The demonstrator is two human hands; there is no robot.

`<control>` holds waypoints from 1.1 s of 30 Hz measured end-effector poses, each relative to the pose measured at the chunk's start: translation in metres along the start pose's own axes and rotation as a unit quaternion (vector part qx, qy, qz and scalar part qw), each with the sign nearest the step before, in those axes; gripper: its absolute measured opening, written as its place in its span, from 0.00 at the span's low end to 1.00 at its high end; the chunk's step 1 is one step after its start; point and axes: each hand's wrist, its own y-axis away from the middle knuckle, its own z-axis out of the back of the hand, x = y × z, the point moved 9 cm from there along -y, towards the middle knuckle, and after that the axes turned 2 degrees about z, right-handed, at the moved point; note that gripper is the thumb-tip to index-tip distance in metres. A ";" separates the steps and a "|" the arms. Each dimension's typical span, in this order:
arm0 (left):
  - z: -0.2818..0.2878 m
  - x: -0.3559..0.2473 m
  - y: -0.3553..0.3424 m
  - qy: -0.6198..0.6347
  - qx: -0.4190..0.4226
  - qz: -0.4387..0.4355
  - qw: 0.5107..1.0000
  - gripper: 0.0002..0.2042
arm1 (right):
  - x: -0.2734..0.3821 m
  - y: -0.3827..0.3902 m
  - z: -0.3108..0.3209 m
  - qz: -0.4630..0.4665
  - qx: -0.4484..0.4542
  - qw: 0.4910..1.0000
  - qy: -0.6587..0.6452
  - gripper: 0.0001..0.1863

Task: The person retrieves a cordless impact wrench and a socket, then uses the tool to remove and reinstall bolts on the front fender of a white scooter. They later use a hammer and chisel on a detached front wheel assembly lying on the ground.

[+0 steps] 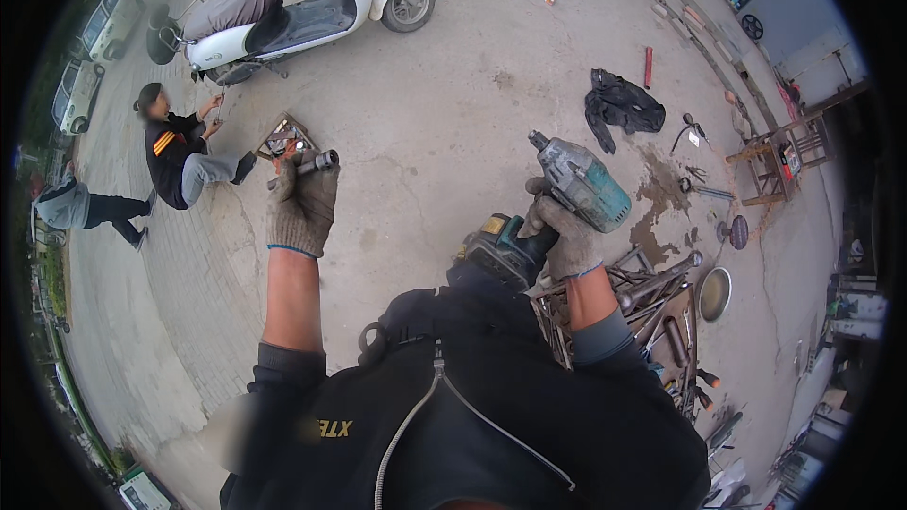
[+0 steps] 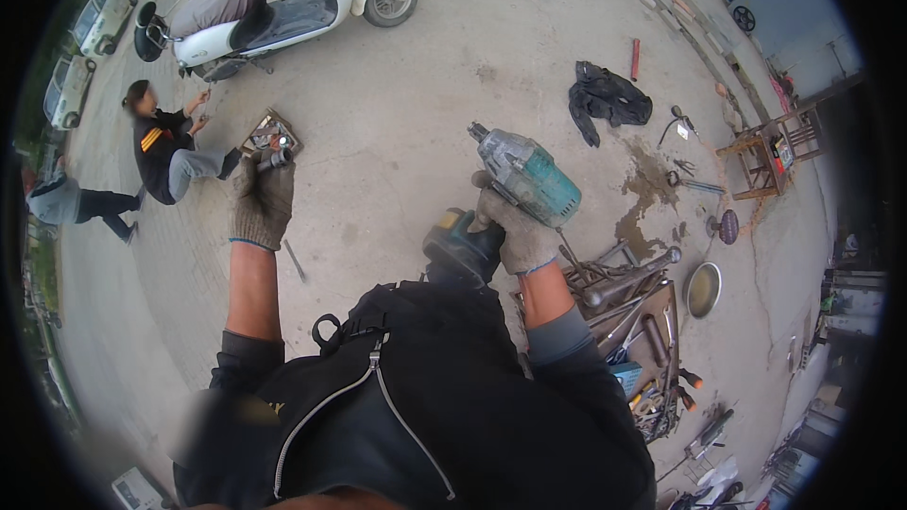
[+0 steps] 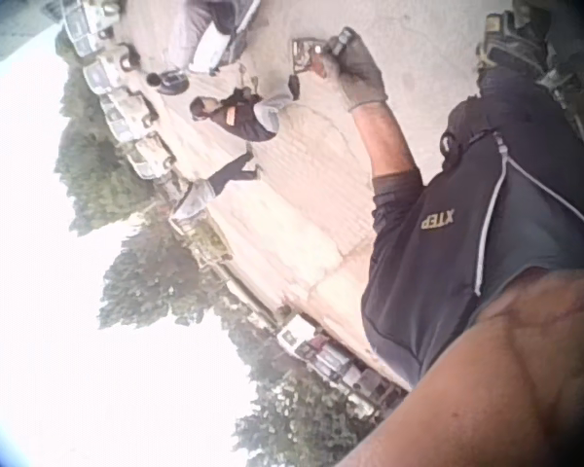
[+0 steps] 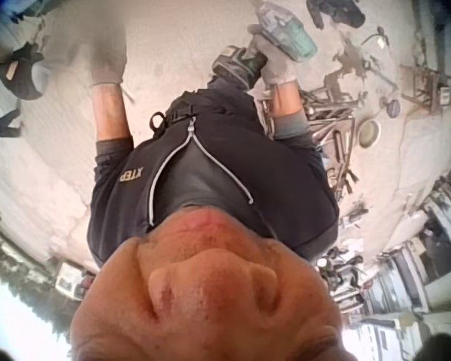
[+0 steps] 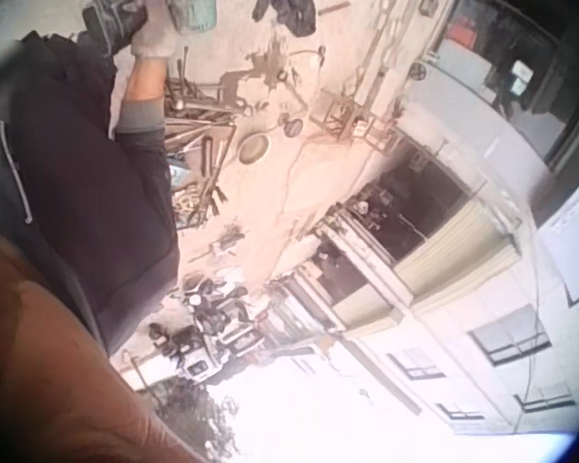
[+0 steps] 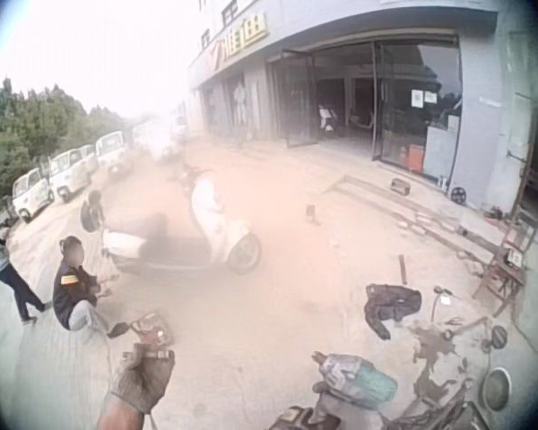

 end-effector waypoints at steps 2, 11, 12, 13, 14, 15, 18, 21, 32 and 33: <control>-0.002 -0.040 -0.039 -0.014 0.050 -0.037 0.998 0.13 | 0.037 -0.057 -0.002 -0.013 0.013 0.993 -0.118 0.21; 0.107 -0.032 -0.239 0.011 -0.154 -0.052 0.987 0.14 | 0.128 -0.304 0.022 0.038 -0.096 0.990 -0.096 0.17; 0.106 -0.022 -0.275 0.015 -0.147 -0.051 0.988 0.14 | 0.136 -0.335 0.022 0.032 -0.089 0.988 -0.118 0.17; 0.102 -0.013 -0.314 0.012 -0.146 -0.045 0.988 0.14 | 0.147 -0.363 0.021 0.042 -0.089 0.991 -0.091 0.15; 0.087 -0.004 -0.358 0.007 -0.119 -0.035 0.992 0.13 | 0.156 -0.391 0.025 0.050 -0.132 0.990 -0.023 0.14; 0.066 0.002 -0.403 0.001 -0.104 -0.028 0.994 0.13 | 0.168 -0.421 0.023 0.068 -0.157 0.985 0.035 0.13; -0.021 0.041 -0.518 0.009 -0.067 0.043 0.997 0.13 | 0.208 -0.510 0.025 0.104 -0.231 0.966 0.042 0.11; -0.144 0.091 -0.620 -0.045 0.016 0.128 0.991 0.15 | 0.234 -0.578 0.038 0.053 -0.256 0.950 -0.168 0.11; -0.387 0.280 -0.891 -0.334 0.111 0.284 0.892 0.27 | 0.301 -0.925 0.072 0.082 -0.135 0.961 -0.226 0.15; -0.403 0.290 -0.908 -0.348 0.118 0.281 0.887 0.29 | 0.306 -0.956 0.073 0.071 -0.131 0.965 -0.216 0.16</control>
